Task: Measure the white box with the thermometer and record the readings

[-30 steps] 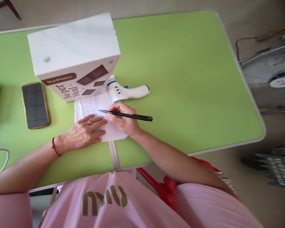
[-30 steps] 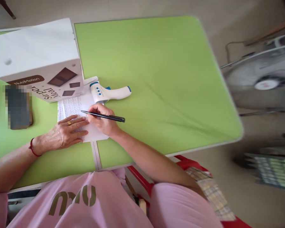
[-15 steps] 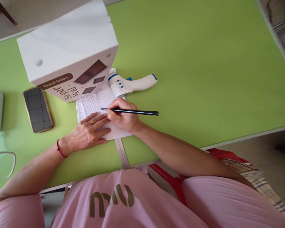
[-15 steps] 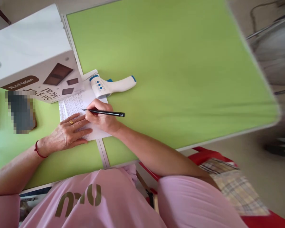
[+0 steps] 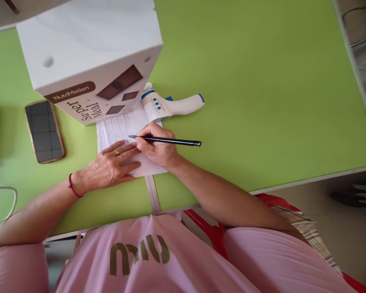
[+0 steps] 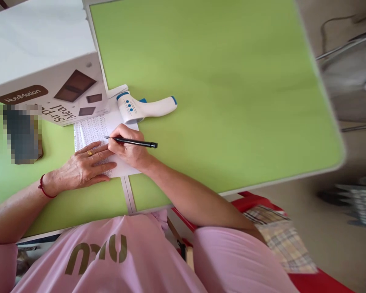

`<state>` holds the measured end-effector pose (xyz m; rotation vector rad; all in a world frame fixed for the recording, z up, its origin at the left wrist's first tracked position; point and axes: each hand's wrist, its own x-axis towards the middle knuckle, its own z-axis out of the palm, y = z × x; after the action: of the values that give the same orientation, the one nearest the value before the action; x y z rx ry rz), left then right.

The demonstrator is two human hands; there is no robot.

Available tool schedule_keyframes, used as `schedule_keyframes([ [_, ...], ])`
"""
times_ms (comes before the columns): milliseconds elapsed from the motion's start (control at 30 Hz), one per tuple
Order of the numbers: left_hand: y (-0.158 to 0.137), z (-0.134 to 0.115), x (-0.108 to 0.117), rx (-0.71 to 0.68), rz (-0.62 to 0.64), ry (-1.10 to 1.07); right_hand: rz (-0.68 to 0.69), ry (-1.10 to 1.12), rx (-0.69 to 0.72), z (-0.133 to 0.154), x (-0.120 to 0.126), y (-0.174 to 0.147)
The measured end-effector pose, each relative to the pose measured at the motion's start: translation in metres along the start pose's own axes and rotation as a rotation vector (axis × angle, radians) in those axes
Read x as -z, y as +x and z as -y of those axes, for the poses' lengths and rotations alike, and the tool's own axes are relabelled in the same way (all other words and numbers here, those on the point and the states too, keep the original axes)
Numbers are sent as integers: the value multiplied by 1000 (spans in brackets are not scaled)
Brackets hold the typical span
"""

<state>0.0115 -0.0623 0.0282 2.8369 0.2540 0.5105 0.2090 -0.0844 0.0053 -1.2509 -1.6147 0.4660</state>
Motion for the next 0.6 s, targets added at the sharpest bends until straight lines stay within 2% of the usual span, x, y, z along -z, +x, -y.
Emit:
schedule_keyframes([
  [600, 0, 0, -1, 0, 6, 5, 4, -1, 5, 0, 1, 0],
])
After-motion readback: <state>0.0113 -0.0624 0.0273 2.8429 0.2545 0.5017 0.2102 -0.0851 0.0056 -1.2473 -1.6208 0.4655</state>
